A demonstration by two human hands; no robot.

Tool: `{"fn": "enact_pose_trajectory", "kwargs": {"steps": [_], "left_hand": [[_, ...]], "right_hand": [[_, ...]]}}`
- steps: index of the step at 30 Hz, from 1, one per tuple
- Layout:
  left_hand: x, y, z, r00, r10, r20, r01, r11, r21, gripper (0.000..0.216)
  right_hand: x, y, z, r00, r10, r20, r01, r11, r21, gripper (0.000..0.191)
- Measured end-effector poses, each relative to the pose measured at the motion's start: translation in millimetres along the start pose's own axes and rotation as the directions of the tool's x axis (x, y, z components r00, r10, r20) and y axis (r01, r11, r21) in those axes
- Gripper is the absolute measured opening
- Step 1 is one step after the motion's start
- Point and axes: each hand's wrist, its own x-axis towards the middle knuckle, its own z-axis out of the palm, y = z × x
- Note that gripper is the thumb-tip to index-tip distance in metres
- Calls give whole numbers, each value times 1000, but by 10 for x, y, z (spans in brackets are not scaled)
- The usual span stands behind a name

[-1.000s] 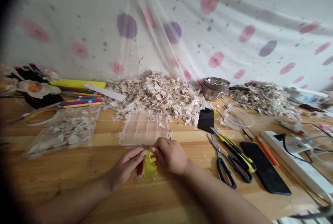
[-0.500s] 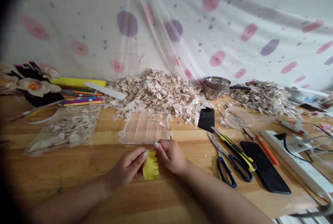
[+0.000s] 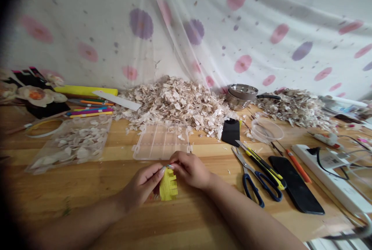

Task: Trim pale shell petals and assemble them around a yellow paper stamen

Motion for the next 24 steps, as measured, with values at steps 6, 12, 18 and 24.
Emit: {"fn": "enact_pose_trajectory", "kwargs": {"steps": [6,12,18,24], "left_hand": [[3,18,-3,1000,-1,3,1,1000,-14,37],[-1,0,8,1000,-14,-9,14,1000,-1,37],[0,-7,20,998,-32,-45,35,998,53,37],[-5,13,24,998,-45,-46,49,993,104,38]], "right_hand": [[6,-31,27,995,98,18,-98,995,16,24],[15,-65,32,990,139,11,-139,990,8,26],[-5,-77,90,976,199,-88,-207,973,-99,33],[7,-127,107,975,212,-71,-222,955,-197,37]]}}
